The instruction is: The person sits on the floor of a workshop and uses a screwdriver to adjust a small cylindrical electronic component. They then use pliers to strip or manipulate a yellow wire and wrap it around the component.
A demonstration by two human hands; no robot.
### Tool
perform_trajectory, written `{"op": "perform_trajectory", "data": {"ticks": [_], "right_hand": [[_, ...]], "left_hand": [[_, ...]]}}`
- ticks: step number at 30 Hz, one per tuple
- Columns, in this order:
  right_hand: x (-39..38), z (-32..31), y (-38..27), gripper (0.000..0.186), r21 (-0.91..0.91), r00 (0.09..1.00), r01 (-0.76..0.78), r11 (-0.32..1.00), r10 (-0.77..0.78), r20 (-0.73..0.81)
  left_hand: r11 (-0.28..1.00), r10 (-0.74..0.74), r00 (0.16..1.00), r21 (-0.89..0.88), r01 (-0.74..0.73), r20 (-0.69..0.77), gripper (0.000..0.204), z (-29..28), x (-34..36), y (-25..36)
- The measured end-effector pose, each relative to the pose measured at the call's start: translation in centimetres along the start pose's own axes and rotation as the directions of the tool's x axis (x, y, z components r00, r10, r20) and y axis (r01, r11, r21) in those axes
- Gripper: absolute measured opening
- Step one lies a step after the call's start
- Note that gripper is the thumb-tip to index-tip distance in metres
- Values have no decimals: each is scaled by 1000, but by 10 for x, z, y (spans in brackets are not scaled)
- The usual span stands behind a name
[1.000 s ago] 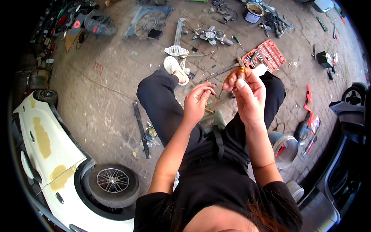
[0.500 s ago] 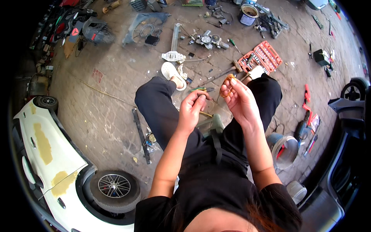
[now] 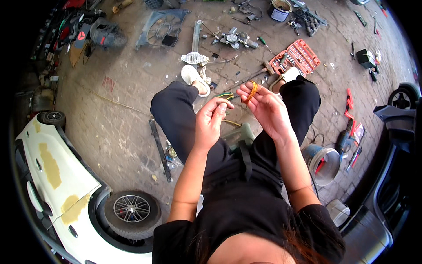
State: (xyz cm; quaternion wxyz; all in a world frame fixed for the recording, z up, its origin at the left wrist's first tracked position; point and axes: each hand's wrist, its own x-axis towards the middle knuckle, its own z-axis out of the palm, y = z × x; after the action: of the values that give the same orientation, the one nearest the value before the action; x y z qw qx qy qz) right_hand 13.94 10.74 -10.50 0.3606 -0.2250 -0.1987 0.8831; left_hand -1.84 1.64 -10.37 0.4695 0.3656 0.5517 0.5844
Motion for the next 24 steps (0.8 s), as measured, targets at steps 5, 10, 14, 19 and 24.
{"op": "perform_trajectory", "data": {"ticks": [5, 10, 14, 19, 24], "right_hand": [[1, 4, 9, 37, -304, 1000, -9, 952, 0, -31], [2, 1, 10, 24, -436, 991, -116, 892, 71, -117], [6, -9, 12, 20, -553, 988, -137, 822, 152, -20], [10, -13, 11, 21, -678, 944, -223, 701, 330, 30], [13, -23, 19, 23, -653, 905, -353, 670, 421, -57]], "left_hand": [[999, -37, 999, 30, 37, -23, 15, -8, -4, -10], [911, 20, 998, 410, -43, 61, 12, -13, -7, 2], [748, 116, 965, 619, -241, 235, 7, -22, 0, 4], [475, 146, 883, 751, -459, 447, 8, -38, 11, 6], [286, 148, 802, 752, -594, 578, 14, -39, 14, 7]]}}
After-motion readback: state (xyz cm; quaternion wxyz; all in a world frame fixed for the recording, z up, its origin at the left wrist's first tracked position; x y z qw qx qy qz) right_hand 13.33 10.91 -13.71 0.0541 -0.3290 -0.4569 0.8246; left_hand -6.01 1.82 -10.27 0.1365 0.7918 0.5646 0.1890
